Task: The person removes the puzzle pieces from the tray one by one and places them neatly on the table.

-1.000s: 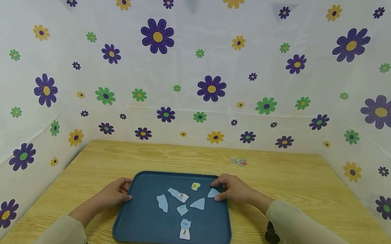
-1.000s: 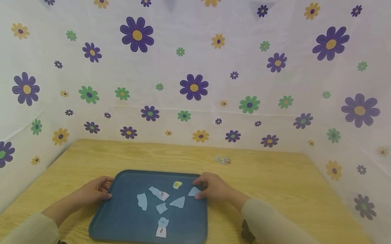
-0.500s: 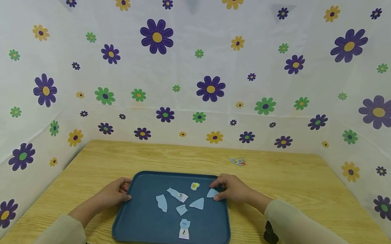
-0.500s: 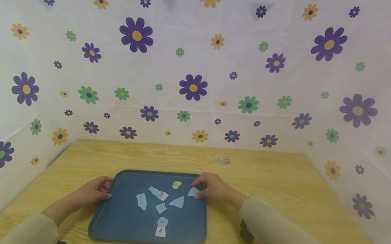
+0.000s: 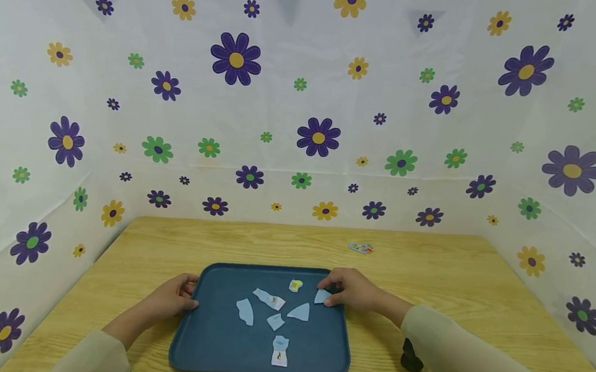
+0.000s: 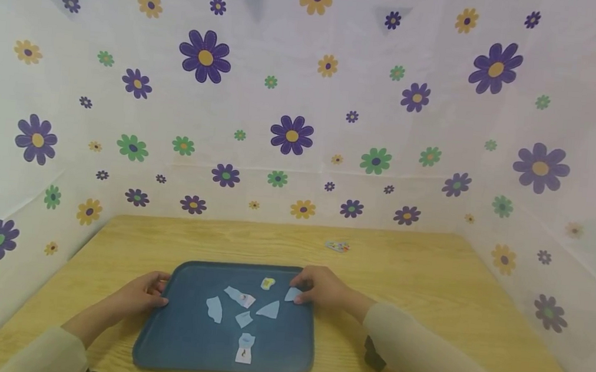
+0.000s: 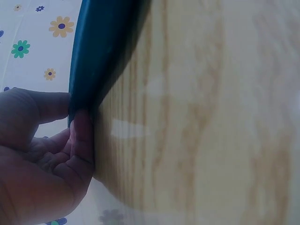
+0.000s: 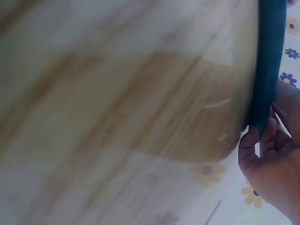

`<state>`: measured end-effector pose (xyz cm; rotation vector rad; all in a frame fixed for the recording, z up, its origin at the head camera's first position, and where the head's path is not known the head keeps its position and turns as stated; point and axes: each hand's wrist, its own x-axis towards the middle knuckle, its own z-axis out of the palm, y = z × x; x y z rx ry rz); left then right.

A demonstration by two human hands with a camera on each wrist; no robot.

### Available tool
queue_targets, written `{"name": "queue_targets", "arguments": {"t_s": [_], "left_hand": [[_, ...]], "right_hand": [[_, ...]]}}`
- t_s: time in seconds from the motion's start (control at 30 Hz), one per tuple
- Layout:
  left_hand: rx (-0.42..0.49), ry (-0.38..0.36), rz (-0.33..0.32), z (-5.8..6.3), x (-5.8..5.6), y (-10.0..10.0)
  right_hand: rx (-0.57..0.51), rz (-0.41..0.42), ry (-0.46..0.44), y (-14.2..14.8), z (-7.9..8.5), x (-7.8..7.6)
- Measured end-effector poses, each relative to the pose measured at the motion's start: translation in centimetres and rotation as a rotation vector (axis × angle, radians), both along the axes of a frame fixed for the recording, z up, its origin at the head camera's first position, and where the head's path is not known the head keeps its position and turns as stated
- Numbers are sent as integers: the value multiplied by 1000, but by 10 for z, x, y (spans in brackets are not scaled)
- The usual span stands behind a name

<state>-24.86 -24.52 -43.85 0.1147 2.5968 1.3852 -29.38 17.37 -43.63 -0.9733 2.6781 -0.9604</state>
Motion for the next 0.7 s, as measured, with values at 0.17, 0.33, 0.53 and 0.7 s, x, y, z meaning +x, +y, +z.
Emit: {"name": "queue_targets", "arguments": {"t_s": [0.17, 0.33, 0.53, 0.7], "left_hand": [[10, 3, -11, 0, -1, 0], [16, 7, -16, 1, -1, -1], [23, -1, -18, -1, -1, -2], [34, -4, -28, -3, -1, -4]], "right_hand": [[-43, -24, -8, 2, 8, 2], [-73, -59, -34, 4, 14, 2], [-95, -79, -26, 6, 17, 1], [-126, -91, -49, 10, 16, 0]]}}
